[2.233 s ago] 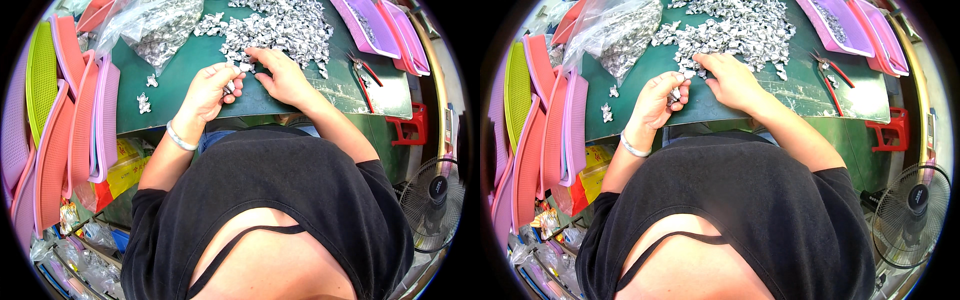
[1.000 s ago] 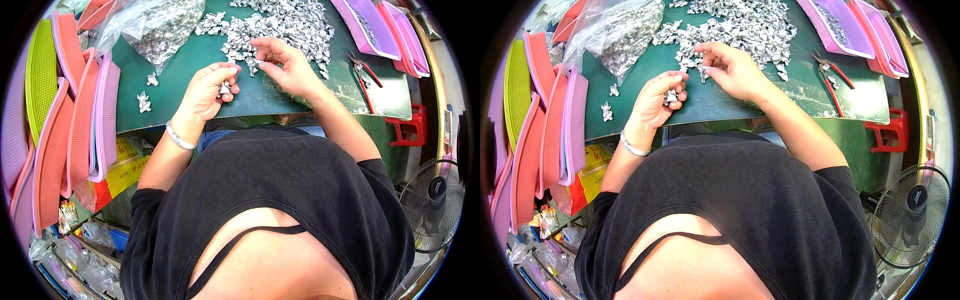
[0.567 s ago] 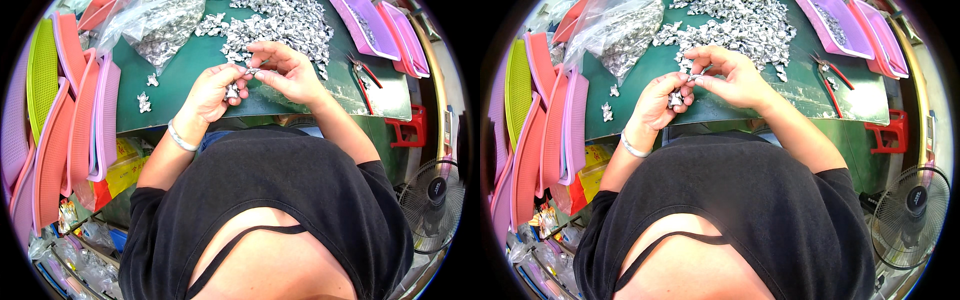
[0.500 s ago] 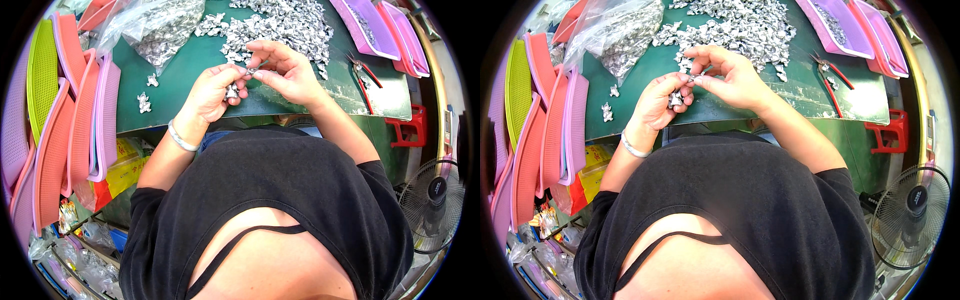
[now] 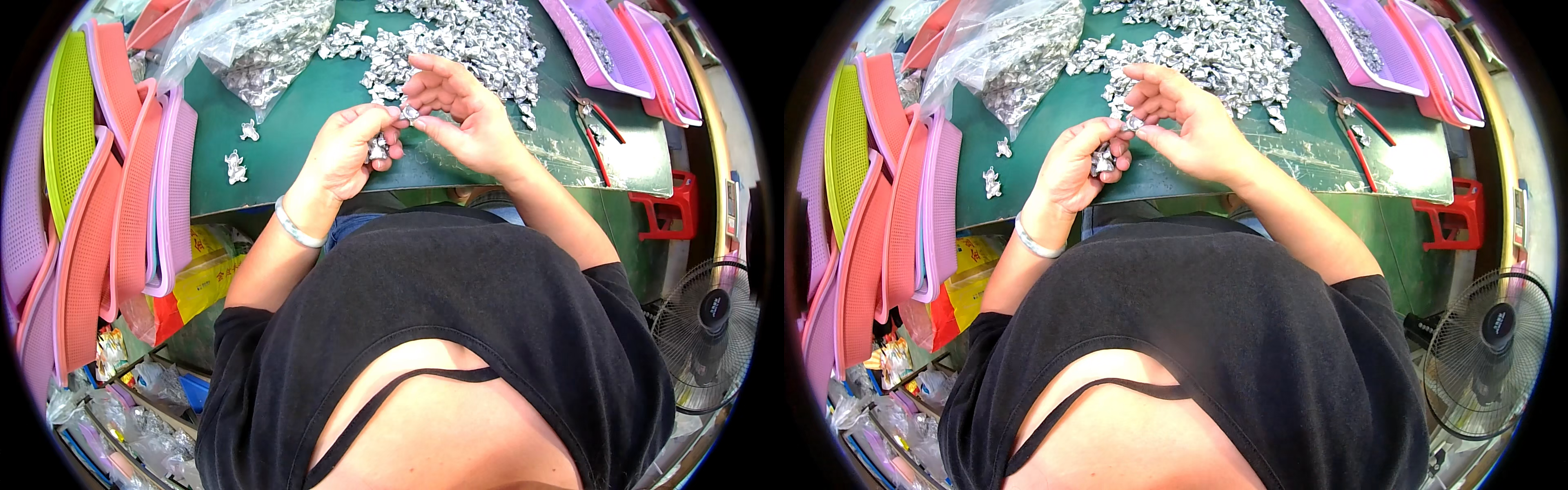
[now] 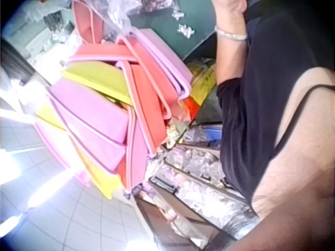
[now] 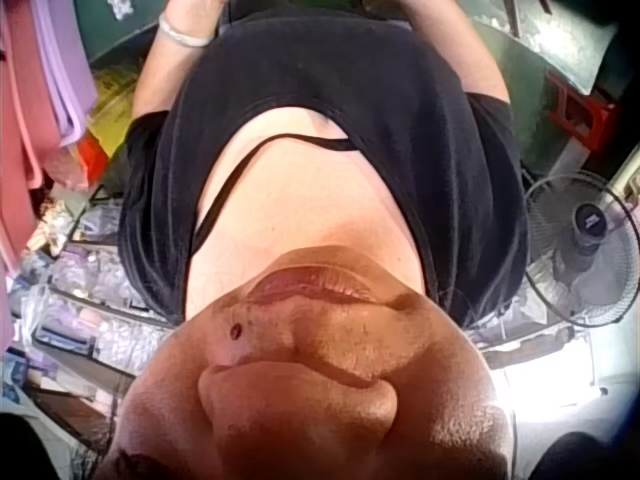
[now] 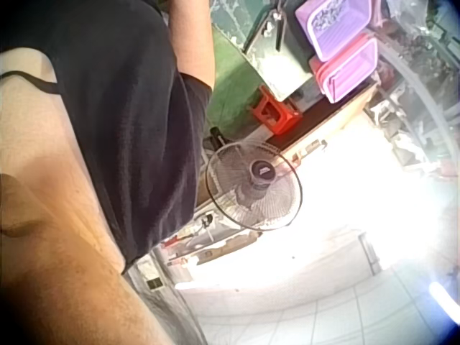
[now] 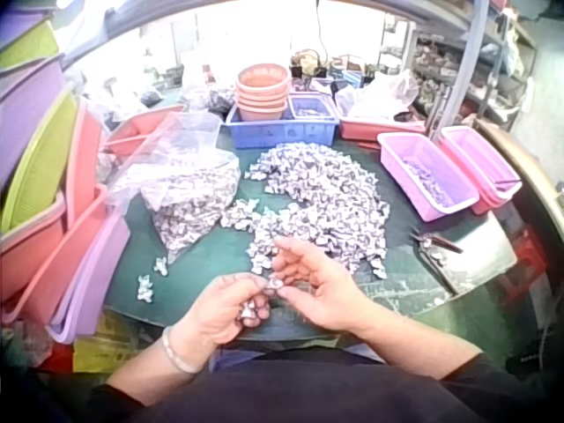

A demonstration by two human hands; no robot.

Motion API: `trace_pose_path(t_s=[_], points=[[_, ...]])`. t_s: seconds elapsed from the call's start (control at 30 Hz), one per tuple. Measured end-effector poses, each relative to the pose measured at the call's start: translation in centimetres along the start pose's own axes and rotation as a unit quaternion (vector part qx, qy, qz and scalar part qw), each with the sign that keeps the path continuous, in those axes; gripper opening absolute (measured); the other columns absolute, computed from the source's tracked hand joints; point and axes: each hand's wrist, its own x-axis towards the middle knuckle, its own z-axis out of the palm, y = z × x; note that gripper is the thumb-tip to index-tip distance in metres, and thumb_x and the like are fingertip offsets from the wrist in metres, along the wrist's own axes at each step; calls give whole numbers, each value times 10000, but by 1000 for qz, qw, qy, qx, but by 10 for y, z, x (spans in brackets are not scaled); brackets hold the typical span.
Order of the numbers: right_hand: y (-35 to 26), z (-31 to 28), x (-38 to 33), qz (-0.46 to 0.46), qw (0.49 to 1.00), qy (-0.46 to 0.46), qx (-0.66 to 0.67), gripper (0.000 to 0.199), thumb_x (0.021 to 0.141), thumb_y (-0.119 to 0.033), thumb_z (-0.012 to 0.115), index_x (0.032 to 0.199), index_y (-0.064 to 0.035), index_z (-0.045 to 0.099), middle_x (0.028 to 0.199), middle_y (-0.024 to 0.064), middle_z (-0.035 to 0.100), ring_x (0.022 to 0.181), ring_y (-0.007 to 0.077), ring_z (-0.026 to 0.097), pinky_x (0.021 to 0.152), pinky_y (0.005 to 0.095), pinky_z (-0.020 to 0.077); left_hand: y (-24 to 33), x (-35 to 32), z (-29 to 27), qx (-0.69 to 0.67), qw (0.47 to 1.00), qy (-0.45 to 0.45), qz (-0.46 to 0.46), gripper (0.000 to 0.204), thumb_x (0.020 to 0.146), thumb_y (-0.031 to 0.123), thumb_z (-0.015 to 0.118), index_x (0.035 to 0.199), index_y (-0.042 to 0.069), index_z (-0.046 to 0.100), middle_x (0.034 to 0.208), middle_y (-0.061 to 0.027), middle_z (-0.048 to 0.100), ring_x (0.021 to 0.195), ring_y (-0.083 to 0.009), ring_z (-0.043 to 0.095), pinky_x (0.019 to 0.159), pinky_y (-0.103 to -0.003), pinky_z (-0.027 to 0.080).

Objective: The person repeatedly picks small silver metal pieces from a pile on a green table and joins them by hand, holding a growing cluster in the left hand while adding new pieces with the right. The workspace includes colorful plastic trays and a pair of pliers nearby, but the person uses only their hands to connect the parts.

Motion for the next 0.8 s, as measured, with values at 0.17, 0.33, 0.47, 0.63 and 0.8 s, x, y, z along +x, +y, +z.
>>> trace_pose_path(t_s=[0.17, 0.33, 0.47, 0.63, 0.8], points=[[0, 2, 0, 15, 1000, 1, 15, 578, 756, 83, 560, 1278, -36, 343, 1078, 96, 485, 938, 142, 530, 869, 283, 422, -2, 1, -2, 4, 1000, -4, 2, 165, 844, 159, 526, 802, 3, 560, 629, -28, 510, 549, -131, 511, 401, -192, 341], [0, 3, -1, 21, 999, 0, 26, 576, 766, 80, 553, 1284, -35, 332, 1088, 101, 474, 930, 136, 526, 862, 279, 422, -2, 1, -3, -5, 1000, -4, -11, 170, 844, 163, 524, 793, 4, 554, 628, -28, 506, 551, -131, 510, 401, -191, 338], [0, 3, -1, 25, 999, -3, 26, 567, 772, 79, 546, 1285, -33, 331, 1090, 104, 471, 926, 133, 522, 860, 276, 419, -2, 1, -3, -9, 1000, -4, -15, 176, 845, 163, 522, 791, -2, 551, 631, -32, 504, 556, -133, 509, 400, -189, 335], [0, 3, -1, 28, 999, -4, 22, 554, 779, 77, 536, 1283, -29, 333, 1095, 109, 468, 931, 136, 520, 859, 274, 418, -1, 0, -2, -13, 1000, 1, -16, 183, 846, 162, 519, 794, -11, 549, 632, -36, 503, 562, -136, 507, 398, -187, 333], [0, 3, -1, 29, 999, -7, 26, 546, 783, 83, 517, 1283, -32, 332, 1098, 111, 467, 947, 143, 521, 861, 276, 416, -1, 0, -3, -10, 1000, -1, -10, 171, 842, 159, 528, 804, -6, 552, 643, -36, 508, 566, -134, 508, 412, -186, 336]])
